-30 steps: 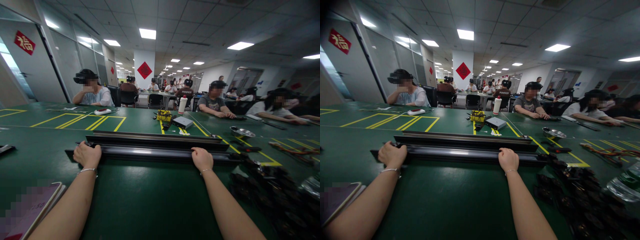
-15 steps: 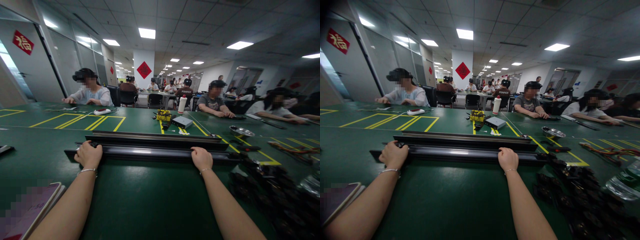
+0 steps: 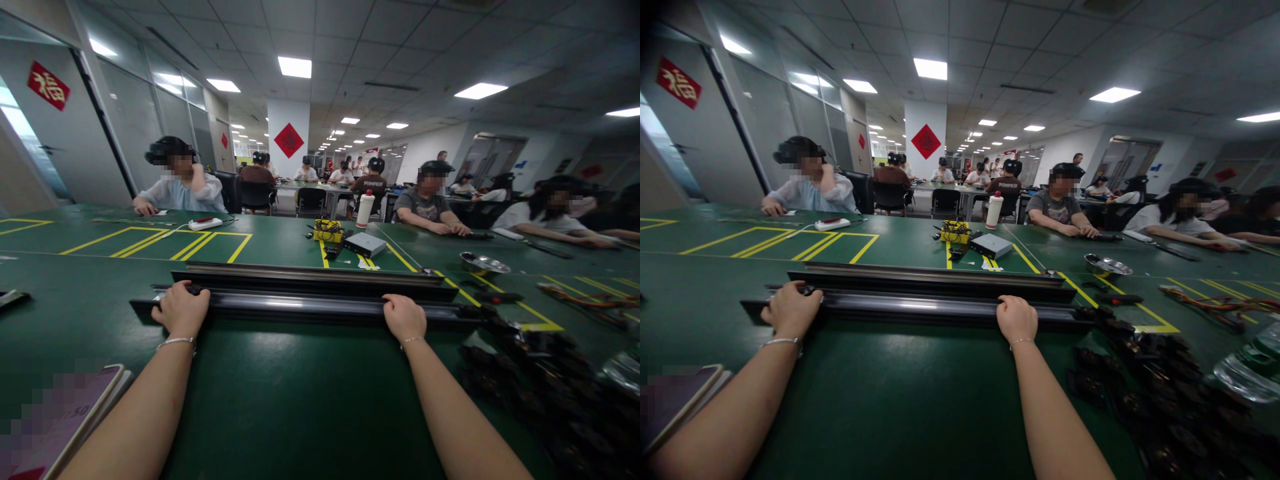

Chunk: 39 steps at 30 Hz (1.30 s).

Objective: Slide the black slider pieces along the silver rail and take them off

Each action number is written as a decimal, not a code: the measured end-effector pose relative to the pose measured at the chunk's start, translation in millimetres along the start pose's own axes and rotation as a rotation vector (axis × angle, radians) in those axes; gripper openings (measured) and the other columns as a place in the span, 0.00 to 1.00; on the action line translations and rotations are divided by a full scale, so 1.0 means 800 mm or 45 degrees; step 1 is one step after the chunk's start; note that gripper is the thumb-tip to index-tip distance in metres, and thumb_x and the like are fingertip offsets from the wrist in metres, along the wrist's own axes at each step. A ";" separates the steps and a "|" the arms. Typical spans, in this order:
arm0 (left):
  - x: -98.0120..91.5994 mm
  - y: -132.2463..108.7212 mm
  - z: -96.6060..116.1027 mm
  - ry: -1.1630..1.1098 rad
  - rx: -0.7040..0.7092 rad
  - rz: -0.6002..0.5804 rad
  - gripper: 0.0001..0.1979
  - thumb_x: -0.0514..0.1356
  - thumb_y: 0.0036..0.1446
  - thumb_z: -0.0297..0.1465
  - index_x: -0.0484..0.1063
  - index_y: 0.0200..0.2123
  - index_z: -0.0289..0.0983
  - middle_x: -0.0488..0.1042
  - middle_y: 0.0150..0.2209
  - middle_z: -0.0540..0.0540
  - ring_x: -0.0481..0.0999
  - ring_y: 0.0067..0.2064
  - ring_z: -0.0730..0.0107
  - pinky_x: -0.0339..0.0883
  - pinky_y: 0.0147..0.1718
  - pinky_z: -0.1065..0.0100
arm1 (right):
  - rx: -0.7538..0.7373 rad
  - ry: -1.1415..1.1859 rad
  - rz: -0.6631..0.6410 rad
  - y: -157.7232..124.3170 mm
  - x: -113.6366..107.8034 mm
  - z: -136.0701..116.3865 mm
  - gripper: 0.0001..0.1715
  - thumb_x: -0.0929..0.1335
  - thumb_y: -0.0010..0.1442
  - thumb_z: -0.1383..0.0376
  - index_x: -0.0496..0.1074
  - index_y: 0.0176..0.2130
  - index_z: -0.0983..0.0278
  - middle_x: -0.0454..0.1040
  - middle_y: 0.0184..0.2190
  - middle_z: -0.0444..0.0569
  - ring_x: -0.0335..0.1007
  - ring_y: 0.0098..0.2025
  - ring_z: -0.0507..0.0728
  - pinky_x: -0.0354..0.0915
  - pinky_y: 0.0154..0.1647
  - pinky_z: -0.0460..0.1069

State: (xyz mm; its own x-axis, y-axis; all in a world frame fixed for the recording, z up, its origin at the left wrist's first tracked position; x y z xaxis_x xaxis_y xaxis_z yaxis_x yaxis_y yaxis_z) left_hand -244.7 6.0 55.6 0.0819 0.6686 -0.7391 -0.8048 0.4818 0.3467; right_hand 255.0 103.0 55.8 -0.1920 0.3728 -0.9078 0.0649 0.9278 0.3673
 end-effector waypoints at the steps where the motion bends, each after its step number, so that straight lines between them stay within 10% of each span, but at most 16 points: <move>1: 0.002 0.001 -0.001 0.004 0.004 0.002 0.23 0.53 0.50 0.42 0.66 0.48 0.38 0.69 0.50 0.36 0.64 0.54 0.48 0.50 0.54 0.47 | 0.000 -0.001 0.000 0.000 0.000 0.000 0.22 0.57 0.56 0.67 0.75 0.43 0.59 0.74 0.46 0.45 0.66 0.49 0.55 0.59 0.45 0.49; 23: 0.010 0.001 0.006 -0.012 0.114 0.002 0.25 0.54 0.49 0.41 0.65 0.49 0.35 0.73 0.47 0.36 0.68 0.51 0.49 0.44 0.57 0.44 | -0.009 0.000 0.022 0.000 0.001 0.001 0.22 0.57 0.56 0.67 0.75 0.43 0.59 0.74 0.45 0.45 0.67 0.48 0.55 0.59 0.45 0.50; 39: 0.001 -0.005 0.017 0.013 0.184 -0.033 0.29 0.56 0.46 0.40 0.63 0.51 0.33 0.75 0.42 0.38 0.71 0.48 0.48 0.62 0.48 0.55 | -0.001 0.010 -0.019 -0.001 -0.003 -0.003 0.22 0.57 0.56 0.67 0.75 0.43 0.60 0.74 0.46 0.46 0.66 0.49 0.55 0.58 0.46 0.50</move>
State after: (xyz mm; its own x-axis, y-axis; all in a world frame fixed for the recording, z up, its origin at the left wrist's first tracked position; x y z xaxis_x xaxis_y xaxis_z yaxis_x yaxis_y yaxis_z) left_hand -233.2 12.4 61.2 0.0951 0.6497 -0.7542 -0.7095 0.5757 0.4065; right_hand 253.4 101.1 58.2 -0.2005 0.3590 -0.9116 0.0614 0.9332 0.3540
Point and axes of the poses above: each hand's wrist, its own y-axis towards the middle knuckle, its own x-axis out of the palm, z = x × y, the point moved 6 cm from there along y, towards the middle knuckle
